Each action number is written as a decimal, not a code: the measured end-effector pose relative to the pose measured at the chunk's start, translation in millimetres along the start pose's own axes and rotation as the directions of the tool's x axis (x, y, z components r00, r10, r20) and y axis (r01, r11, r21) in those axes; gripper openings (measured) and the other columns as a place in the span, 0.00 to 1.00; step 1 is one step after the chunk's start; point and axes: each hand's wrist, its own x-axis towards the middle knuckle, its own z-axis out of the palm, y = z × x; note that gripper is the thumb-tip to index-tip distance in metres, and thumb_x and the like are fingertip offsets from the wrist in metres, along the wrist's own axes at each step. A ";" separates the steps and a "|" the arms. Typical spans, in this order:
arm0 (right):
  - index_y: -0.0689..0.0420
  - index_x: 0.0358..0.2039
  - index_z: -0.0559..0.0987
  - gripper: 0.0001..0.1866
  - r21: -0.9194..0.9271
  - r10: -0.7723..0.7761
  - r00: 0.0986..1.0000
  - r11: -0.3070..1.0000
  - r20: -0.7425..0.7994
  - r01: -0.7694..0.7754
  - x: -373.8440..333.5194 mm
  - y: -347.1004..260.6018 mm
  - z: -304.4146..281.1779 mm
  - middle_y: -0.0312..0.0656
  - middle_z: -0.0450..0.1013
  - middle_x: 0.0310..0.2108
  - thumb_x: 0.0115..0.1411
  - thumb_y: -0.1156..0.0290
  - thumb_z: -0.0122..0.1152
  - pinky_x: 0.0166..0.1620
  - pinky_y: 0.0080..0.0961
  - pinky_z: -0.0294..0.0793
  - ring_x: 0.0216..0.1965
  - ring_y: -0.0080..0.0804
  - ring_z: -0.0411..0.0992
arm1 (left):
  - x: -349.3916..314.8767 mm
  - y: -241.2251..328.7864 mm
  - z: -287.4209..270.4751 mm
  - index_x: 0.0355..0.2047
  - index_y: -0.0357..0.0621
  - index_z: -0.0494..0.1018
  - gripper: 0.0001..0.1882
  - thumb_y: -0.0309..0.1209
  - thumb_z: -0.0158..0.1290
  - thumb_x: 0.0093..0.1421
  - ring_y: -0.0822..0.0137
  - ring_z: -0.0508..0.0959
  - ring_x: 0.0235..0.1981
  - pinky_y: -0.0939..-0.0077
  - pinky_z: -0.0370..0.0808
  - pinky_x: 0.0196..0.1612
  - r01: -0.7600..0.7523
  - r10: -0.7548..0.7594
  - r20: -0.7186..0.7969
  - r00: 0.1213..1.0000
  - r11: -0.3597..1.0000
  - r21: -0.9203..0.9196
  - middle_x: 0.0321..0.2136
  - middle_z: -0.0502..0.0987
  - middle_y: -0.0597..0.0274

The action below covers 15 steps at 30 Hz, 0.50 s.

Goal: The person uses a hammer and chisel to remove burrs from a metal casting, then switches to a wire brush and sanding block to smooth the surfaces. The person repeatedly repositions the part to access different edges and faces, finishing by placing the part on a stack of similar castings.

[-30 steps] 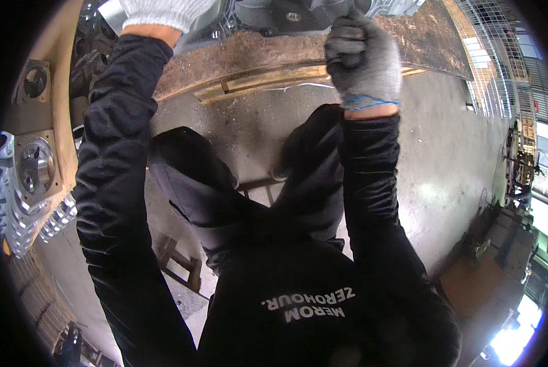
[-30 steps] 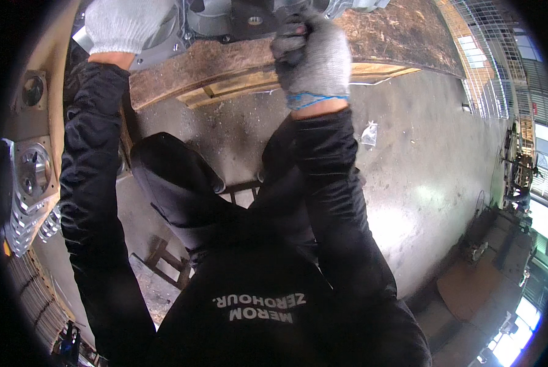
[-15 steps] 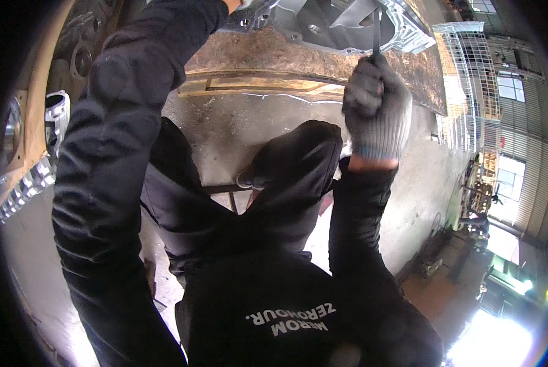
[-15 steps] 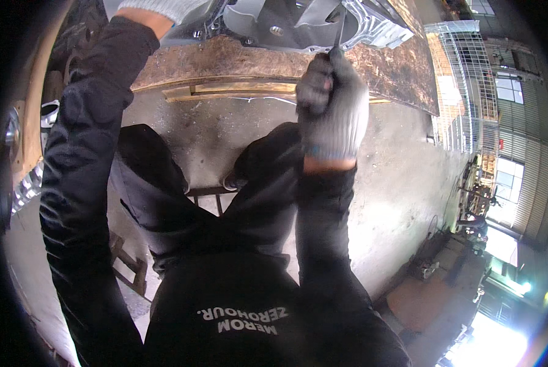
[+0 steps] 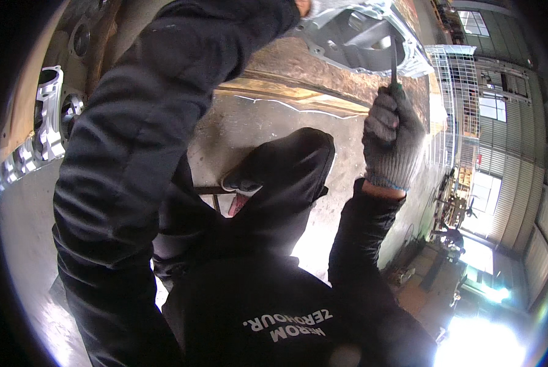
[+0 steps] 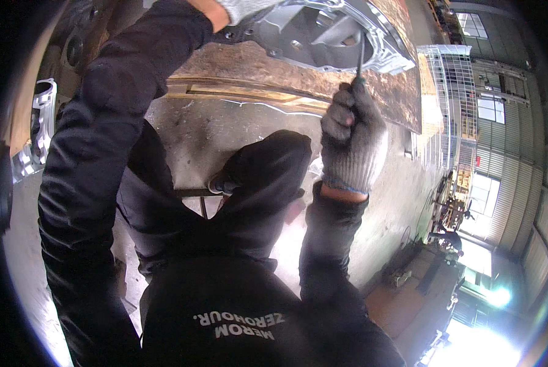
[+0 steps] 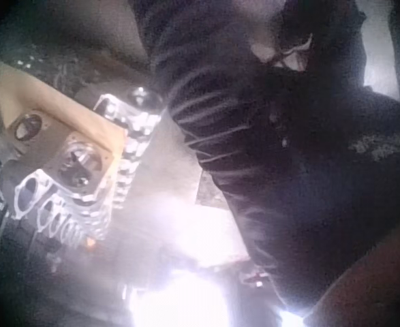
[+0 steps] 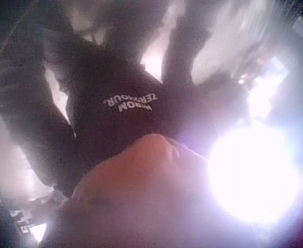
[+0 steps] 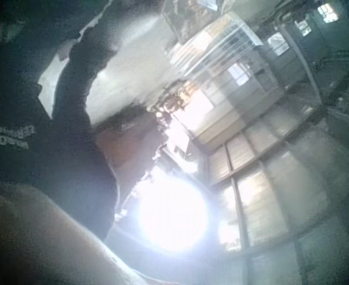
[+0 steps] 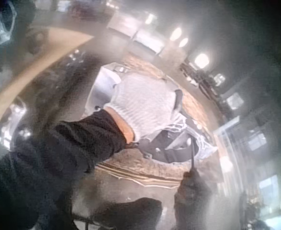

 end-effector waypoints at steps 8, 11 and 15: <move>0.58 0.40 0.73 0.07 -0.207 -0.066 0.997 0.977 -0.036 0.057 4.6 3.1 1.5 0.31 0.66 0.26 0.73 0.67 0.54 0.21 0.14 0.58 0.21 0.16 0.61 | 9.3 -3.1 9.6 0.26 0.50 0.83 0.16 0.43 0.53 0.63 0.63 0.82 0.22 0.61 0.76 0.27 0.011 -0.009 0.068 0.998 1.000 -0.024 0.21 0.82 0.60; 0.59 0.34 0.75 0.10 -0.615 -0.292 0.952 0.769 -0.094 0.175 10.8 22.1 0.7 0.31 0.68 0.26 0.72 0.68 0.55 0.22 0.15 0.59 0.21 0.17 0.62 | 3.8 -6.5 13.3 0.26 0.50 0.84 0.16 0.43 0.53 0.63 0.63 0.82 0.22 0.61 0.77 0.27 0.005 -0.006 -0.041 0.999 1.000 -0.027 0.21 0.82 0.60; 0.59 0.35 0.75 0.09 -0.351 -0.234 0.957 0.922 -0.173 0.162 44.6 8.9 9.6 0.33 0.69 0.28 0.72 0.70 0.52 0.23 0.13 0.60 0.22 0.17 0.62 | 2.5 -0.2 9.3 0.25 0.49 0.84 0.16 0.42 0.53 0.62 0.62 0.82 0.23 0.61 0.77 0.27 -0.031 0.027 -0.080 0.996 0.998 -0.053 0.21 0.82 0.59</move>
